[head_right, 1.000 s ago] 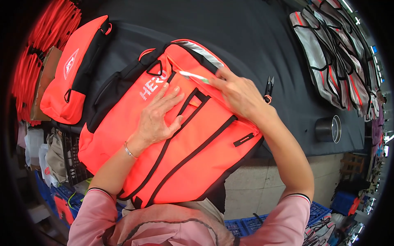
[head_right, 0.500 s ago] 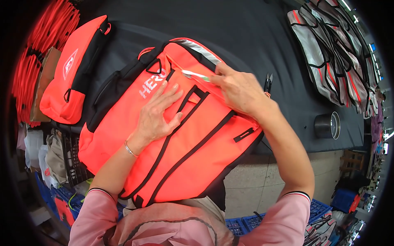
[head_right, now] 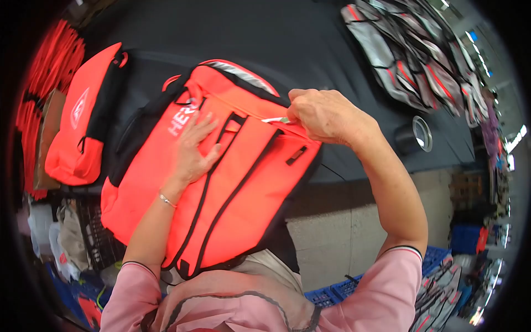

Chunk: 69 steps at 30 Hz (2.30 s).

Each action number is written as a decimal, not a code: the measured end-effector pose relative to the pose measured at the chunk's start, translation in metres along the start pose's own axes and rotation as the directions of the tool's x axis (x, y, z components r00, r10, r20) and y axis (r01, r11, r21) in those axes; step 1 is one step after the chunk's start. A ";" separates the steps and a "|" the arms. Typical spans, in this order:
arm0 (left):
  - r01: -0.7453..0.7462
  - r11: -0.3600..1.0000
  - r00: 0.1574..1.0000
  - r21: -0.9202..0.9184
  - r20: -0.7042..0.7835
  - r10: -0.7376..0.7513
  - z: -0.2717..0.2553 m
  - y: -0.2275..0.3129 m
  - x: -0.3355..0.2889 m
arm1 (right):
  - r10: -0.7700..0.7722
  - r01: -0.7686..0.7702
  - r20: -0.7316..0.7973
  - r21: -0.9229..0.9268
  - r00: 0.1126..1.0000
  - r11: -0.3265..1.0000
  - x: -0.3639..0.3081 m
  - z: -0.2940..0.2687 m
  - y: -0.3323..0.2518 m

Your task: Inspecting and finishing orange gear bags by trimming loose threads with scissors and checking zippers and seams.

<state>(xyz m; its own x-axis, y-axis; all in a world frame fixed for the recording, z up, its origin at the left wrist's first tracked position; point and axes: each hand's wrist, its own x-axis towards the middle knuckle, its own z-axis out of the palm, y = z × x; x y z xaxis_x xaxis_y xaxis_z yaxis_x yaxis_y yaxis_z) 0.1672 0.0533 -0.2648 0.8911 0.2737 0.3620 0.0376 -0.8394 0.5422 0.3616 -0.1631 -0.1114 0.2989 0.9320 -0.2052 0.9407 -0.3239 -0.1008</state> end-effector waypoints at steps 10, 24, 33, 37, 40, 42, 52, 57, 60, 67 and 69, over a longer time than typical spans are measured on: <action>0.037 0.999 0.998 -0.005 -0.048 -0.037 -0.004 0.000 0.001 | 0.550 -0.223 -0.484 0.578 0.680 0.785 -0.130 0.041 0.008; 0.567 0.701 0.818 0.432 -0.200 -0.539 -0.143 -0.062 -0.041 | 0.866 0.039 -0.143 0.989 0.479 0.142 -0.094 0.213 -0.141; 0.585 0.762 0.809 0.276 -0.139 -0.571 -0.159 -0.058 -0.063 | 0.844 0.196 -0.154 0.979 0.514 0.059 -0.077 0.198 -0.143; 0.506 0.856 0.841 -0.104 -0.163 -0.517 -0.162 -0.055 -0.102 | 0.864 0.218 -0.268 0.957 0.426 0.190 -0.082 0.195 -0.135; 0.447 0.792 0.823 -0.416 -0.156 -0.546 -0.158 -0.066 -0.134 | 0.845 0.243 -0.355 0.930 0.399 0.275 -0.079 0.182 -0.141; 0.403 0.621 0.775 -0.672 -0.110 -0.623 -0.155 -0.068 -0.150 | 0.836 0.158 -0.367 0.930 0.408 0.331 -0.078 0.178 -0.143; 0.399 0.304 0.721 -0.865 0.091 -0.687 -0.147 -0.070 -0.175 | 0.813 0.181 -0.415 0.910 0.409 0.373 -0.055 0.193 -0.126; 0.411 0.323 0.718 -0.853 0.084 -0.691 -0.147 -0.073 -0.173 | 0.825 0.152 -0.381 0.924 0.418 0.350 -0.056 0.187 -0.123; 0.307 0.407 0.760 -0.860 -0.036 -0.649 -0.162 -0.053 -0.160 | 0.822 0.203 -0.446 0.895 0.355 0.398 -0.063 0.161 -0.119; -0.116 0.741 0.648 -0.662 -0.616 -0.448 -0.252 0.024 -0.094 | 0.669 0.380 -0.743 0.612 -0.024 0.693 -0.076 -0.003 -0.106; -0.340 0.622 0.704 -0.705 -0.630 -0.329 -0.279 0.043 -0.068 | 0.669 0.609 -0.740 0.558 0.060 0.564 -0.097 -0.051 -0.108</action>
<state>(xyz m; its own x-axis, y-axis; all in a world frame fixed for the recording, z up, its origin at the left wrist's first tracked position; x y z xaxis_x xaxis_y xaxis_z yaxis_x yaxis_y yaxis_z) -0.0178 0.1296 -0.0544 0.3302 0.7644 0.5538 -0.5988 -0.2839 0.7489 0.2389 -0.2100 -0.0306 0.7663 -0.0408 0.6412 0.6226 0.2938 -0.7253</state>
